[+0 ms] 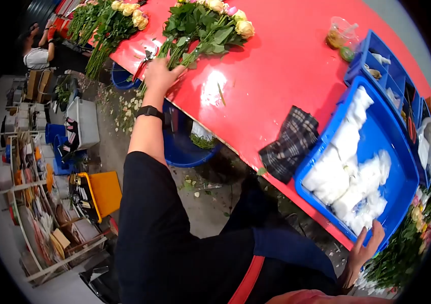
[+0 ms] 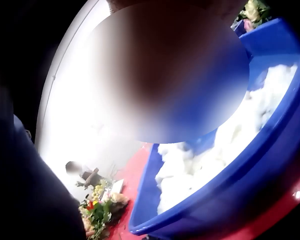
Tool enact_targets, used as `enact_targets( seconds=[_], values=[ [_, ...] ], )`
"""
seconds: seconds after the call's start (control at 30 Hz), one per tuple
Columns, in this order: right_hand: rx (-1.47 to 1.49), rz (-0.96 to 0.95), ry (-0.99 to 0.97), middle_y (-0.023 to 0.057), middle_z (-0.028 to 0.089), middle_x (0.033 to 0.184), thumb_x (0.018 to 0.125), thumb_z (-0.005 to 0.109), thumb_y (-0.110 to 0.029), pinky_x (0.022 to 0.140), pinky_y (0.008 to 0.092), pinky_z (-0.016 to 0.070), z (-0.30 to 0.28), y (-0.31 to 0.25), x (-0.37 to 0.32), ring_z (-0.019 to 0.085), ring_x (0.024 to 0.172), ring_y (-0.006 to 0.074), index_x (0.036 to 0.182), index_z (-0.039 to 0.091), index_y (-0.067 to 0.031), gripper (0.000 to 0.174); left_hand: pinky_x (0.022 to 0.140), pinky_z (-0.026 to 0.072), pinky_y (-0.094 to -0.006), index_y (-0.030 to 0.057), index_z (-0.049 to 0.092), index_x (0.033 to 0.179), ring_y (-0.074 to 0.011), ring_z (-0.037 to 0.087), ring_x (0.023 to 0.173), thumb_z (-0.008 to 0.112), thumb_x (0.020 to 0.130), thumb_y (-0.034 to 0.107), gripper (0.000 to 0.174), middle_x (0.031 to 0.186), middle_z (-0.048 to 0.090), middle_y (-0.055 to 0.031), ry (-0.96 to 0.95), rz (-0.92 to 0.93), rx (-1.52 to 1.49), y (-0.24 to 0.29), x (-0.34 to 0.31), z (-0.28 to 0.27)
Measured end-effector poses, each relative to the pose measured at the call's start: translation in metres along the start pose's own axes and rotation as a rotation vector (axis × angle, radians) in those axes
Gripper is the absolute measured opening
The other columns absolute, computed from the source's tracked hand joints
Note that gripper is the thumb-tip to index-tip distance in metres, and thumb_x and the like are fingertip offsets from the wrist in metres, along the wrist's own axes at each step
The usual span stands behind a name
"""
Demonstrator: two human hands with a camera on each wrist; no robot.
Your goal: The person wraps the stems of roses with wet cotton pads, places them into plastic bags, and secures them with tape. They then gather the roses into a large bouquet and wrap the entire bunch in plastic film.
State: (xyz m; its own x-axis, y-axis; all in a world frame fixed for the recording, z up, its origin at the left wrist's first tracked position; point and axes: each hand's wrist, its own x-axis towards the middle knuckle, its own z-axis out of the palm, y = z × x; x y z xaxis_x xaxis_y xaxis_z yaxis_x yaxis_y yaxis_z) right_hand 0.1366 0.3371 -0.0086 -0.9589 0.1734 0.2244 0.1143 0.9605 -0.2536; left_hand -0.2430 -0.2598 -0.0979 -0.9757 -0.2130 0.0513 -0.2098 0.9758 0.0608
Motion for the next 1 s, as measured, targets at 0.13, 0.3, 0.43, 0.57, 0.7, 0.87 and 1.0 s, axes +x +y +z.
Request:
enact_targets(
  seconds=[0.13, 0.3, 0.43, 0.57, 0.7, 0.87, 1.0],
  values=[
    [0.106, -0.08, -0.096, 0.0206, 0.057, 0.111, 0.082, 0.059, 0.006, 0.092, 0.0408, 0.0411, 0.023, -0.067, 0.05, 0.054, 0.104, 0.0364, 0.113, 0.055, 0.0054, 0.032, 0.094, 0.0426, -0.0407, 0.0065, 0.065, 0.107, -0.0267, 0.058, 0.108, 0.071, 0.074, 0.055, 0.059, 0.108, 0.066, -0.0105, -0.127, 0.005, 0.304, 0.013, 0.026, 0.049],
    [0.231, -0.209, -0.123, 0.0186, 0.06, 0.101, 0.079, 0.061, 0.007, 0.087, 0.0412, 0.0439, 0.046, -0.129, 0.101, 0.056, 0.096, 0.0364, 0.103, 0.059, 0.0044, 0.025, 0.074, 0.0511, -0.0368, 0.0062, 0.07, 0.101, -0.0235, 0.067, 0.083, 0.073, 0.077, 0.035, 0.038, 0.088, 0.071, -0.0092, -0.171, -0.011, -0.176, 0.014, 0.024, 0.041],
    [0.484, -0.309, -0.293, 0.0169, 0.062, 0.096, 0.078, 0.066, 0.001, 0.081, 0.0398, 0.046, 0.082, -0.183, 0.14, 0.058, 0.09, 0.0347, 0.097, 0.061, 0.0015, 0.019, 0.058, 0.0499, -0.028, 0.0037, 0.069, 0.104, -0.0136, 0.063, 0.068, 0.068, 0.081, 0.018, 0.027, 0.081, 0.067, -0.0055, -0.507, -0.064, -0.901, 0.046, -0.016, -0.004],
    [0.861, -0.304, -0.639, 0.0165, 0.064, 0.101, 0.079, 0.075, -0.018, 0.083, 0.0363, 0.047, 0.14, -0.245, 0.152, 0.06, 0.093, 0.0325, 0.106, 0.06, 0.0021, 0.037, 0.053, 0.0483, -0.0265, 0.0006, 0.065, 0.101, -0.0115, 0.057, 0.059, 0.065, 0.086, 0.014, 0.021, 0.08, 0.063, -0.0035, -0.613, -0.053, -1.481, 0.085, -0.069, -0.035],
    [1.255, 0.03, -0.963, 0.0128, 0.062, 0.11, 0.077, 0.08, -0.026, 0.089, 0.0321, 0.046, 0.17, -0.291, 0.133, 0.058, 0.101, 0.0195, 0.126, 0.049, 0.0042, 0.065, 0.049, 0.0487, -0.0286, 0.0017, 0.056, 0.1, -0.0164, 0.058, 0.062, 0.06, 0.09, 0.014, 0.016, 0.082, 0.059, -0.0061, -0.625, 0.016, -1.838, 0.127, -0.111, -0.063],
    [1.447, 0.173, -1.069, 0.0016, 0.063, 0.081, 0.079, 0.077, -0.022, 0.067, 0.0249, 0.0477, 0.139, -0.283, 0.113, 0.057, 0.075, 0.0075, 0.104, 0.059, 0.0001, 0.038, 0.058, 0.0548, -0.0335, -0.0023, 0.054, 0.111, -0.0207, 0.064, 0.074, 0.05, 0.095, 0.019, 0.026, 0.103, 0.059, -0.0117, -0.603, 0.108, -2.026, 0.141, -0.148, -0.082],
    [1.251, 0.066, -0.924, 0.0008, 0.059, 0.067, 0.082, 0.066, -0.018, 0.057, 0.026, 0.0442, 0.115, -0.247, 0.102, 0.055, 0.065, 0.0053, 0.091, 0.059, -0.0009, 0.021, 0.066, 0.0536, -0.026, -0.0068, 0.063, 0.103, -0.0174, 0.067, 0.075, 0.049, 0.099, 0.024, 0.034, 0.088, 0.069, -0.0121, -0.611, 0.236, -1.013, 0.109, -0.169, -0.096]
  ],
)
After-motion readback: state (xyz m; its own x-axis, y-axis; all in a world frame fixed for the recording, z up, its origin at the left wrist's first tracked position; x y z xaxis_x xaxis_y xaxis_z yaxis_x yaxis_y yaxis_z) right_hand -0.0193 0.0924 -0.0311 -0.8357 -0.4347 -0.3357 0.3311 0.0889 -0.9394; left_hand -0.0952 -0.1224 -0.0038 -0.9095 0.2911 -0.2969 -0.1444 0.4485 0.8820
